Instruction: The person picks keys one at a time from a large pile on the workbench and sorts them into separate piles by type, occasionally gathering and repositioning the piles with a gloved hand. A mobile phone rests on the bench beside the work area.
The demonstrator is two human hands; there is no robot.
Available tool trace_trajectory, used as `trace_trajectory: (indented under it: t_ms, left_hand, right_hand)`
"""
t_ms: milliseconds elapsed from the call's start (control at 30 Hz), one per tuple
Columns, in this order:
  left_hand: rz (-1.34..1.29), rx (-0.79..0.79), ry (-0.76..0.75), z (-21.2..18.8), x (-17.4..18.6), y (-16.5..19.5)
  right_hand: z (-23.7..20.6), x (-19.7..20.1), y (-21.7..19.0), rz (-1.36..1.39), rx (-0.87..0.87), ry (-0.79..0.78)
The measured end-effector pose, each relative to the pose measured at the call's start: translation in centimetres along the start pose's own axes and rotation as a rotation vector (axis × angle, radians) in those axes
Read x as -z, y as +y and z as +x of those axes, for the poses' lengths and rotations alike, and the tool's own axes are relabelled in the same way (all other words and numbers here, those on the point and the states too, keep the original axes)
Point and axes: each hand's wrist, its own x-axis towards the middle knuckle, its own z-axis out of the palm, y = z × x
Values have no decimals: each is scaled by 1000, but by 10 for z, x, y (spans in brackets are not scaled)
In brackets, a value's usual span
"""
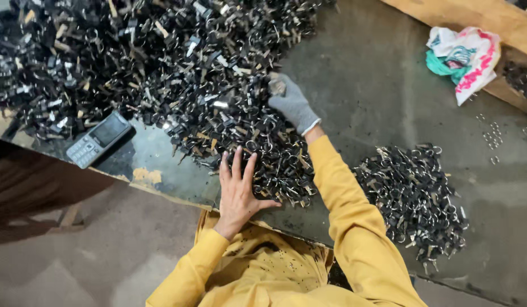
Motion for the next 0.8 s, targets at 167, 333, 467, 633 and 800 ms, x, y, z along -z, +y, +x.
trace_trajectory:
  t_ms: [167,333,467,633,800]
  left_hand:
    - [-4,-28,52,0,4,5]
    - [-23,-57,86,-4,1,-1]
    - [-28,-97,100,-8,-3,-8]
    - [-54,-133,125,-11,-7,-13]
    - [-50,-165,89,-12,-9,-16]
  right_hand:
    - [-7,6,-9,-279,56,20]
    - [-25,41,-20,-331,-24,13]
    - [-70,83,-20,-260,94,127]
    - [-171,90,-13,166,18,389]
    - [-237,52,21,425,-94,482]
